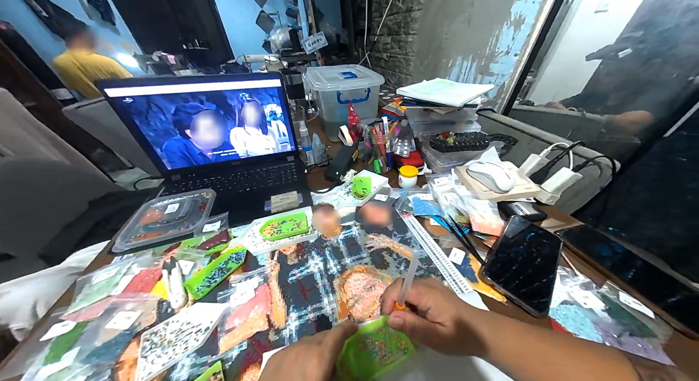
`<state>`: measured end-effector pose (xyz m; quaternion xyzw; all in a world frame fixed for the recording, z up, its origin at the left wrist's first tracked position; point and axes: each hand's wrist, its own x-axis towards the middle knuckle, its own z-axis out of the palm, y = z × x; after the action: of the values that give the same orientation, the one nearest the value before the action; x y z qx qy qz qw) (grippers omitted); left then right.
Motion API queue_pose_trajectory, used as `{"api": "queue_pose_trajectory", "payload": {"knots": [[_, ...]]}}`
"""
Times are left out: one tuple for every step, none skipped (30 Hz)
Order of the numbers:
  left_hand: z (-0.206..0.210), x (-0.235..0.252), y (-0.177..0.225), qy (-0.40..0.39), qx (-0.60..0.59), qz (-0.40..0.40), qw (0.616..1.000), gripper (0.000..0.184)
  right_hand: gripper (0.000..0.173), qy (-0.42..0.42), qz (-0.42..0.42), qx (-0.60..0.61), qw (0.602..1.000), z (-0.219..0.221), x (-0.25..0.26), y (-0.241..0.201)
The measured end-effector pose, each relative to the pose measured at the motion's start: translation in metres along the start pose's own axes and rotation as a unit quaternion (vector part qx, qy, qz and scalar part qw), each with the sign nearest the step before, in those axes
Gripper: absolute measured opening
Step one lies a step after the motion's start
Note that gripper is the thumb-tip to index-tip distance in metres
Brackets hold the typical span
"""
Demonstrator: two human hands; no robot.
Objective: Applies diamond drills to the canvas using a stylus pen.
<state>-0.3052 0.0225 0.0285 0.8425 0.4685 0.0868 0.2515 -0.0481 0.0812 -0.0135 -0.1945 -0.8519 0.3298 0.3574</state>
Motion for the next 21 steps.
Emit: {"api": "queue_pose_trajectory", "payload": {"knots": [[0.0001, 0.0001, -0.0002, 0.000, -0.001, 0.000, 1.000, 0.057, 0.032, -0.005, -0.005, -0.003, 1.000, 0.0000, 0.0000, -0.0007], [0.0002, 0.0002, -0.0006, 0.000, -0.002, 0.001, 1.000, 0.057, 0.031, -0.008, -0.011, -0.008, 1.000, 0.0005, 0.0000, -0.0010], [0.0000, 0.0005, -0.0011, -0.003, -0.003, 0.002, 1.000, 0.057, 0.030, -0.010, -0.018, -0.013, 1.000, 0.0010, 0.0000, -0.0010], [-0.0004, 0.0008, -0.0012, -0.006, -0.005, 0.002, 1.000, 0.057, 0.030, -0.012, -0.023, -0.018, 1.000, 0.0014, 0.0000, -0.0010], [-0.0008, 0.0009, -0.0009, -0.009, -0.005, 0.001, 1.000, 0.057, 0.029, -0.013, -0.024, -0.021, 0.999, 0.0016, -0.0001, -0.0012], [-0.0010, 0.0009, -0.0007, -0.011, -0.005, -0.001, 1.000, 0.057, 0.028, -0.015, -0.024, -0.021, 0.999, 0.0015, -0.0001, -0.0014], [-0.0011, 0.0010, -0.0004, -0.010, -0.005, -0.003, 1.000, 0.057, 0.028, -0.015, -0.024, -0.021, 0.999, 0.0013, 0.0001, -0.0016], [-0.0012, 0.0009, -0.0002, -0.010, -0.004, -0.003, 1.000, 0.057, 0.028, -0.016, -0.023, -0.021, 0.999, 0.0012, 0.0002, -0.0016], [-0.0014, 0.0007, 0.0001, -0.010, -0.004, -0.004, 1.000, 0.057, 0.028, -0.018, -0.023, -0.022, 0.999, 0.0011, 0.0002, -0.0016], [-0.0012, 0.0007, 0.0001, -0.010, -0.003, -0.003, 1.000, 0.057, 0.028, -0.019, -0.022, -0.023, 0.999, 0.0011, 0.0002, -0.0016], [-0.0009, 0.0007, -0.0002, -0.009, -0.002, -0.002, 1.000, 0.058, 0.028, -0.020, -0.022, -0.024, 0.999, 0.0011, 0.0001, -0.0016], [-0.0003, 0.0009, -0.0007, -0.008, -0.001, -0.001, 1.000, 0.058, 0.028, -0.021, -0.021, -0.025, 0.999, 0.0011, 0.0001, -0.0016], [0.0002, 0.0011, -0.0011, -0.008, 0.000, 0.000, 1.000, 0.058, 0.028, -0.021, -0.023, -0.025, 0.999, 0.0013, -0.0001, -0.0012], [0.0003, 0.0012, -0.0011, -0.008, 0.001, -0.001, 1.000, 0.058, 0.028, -0.020, -0.024, -0.023, 0.999, 0.0016, -0.0002, -0.0008], [0.0002, 0.0012, -0.0011, -0.010, 0.001, -0.003, 1.000, 0.058, 0.028, -0.020, -0.026, -0.022, 0.999, 0.0017, -0.0001, -0.0004], [0.0001, 0.0013, -0.0011, -0.011, 0.001, -0.005, 1.000, 0.058, 0.028, -0.020, -0.027, -0.022, 0.999, 0.0017, -0.0001, -0.0001], [0.0000, 0.0012, -0.0011, -0.010, 0.000, -0.005, 1.000, 0.058, 0.028, -0.020, -0.028, -0.022, 0.999, 0.0018, 0.0000, 0.0001], [-0.0001, 0.0012, -0.0012, -0.011, -0.002, -0.003, 1.000, 0.058, 0.028, -0.020, -0.029, -0.022, 0.999, 0.0019, 0.0001, 0.0001], [-0.0002, 0.0012, -0.0013, -0.011, -0.003, -0.002, 1.000, 0.058, 0.028, -0.020, -0.030, -0.023, 0.999, 0.0018, 0.0001, 0.0001], [0.0000, 0.0012, -0.0015, -0.010, -0.004, -0.001, 1.000, 0.058, 0.028, -0.022, -0.031, -0.024, 0.999, 0.0018, 0.0001, -0.0001], [0.0004, 0.0011, -0.0018, -0.009, -0.003, 0.000, 1.000, 0.057, 0.027, -0.026, -0.032, -0.027, 0.999, 0.0017, 0.0002, -0.0003]]}}
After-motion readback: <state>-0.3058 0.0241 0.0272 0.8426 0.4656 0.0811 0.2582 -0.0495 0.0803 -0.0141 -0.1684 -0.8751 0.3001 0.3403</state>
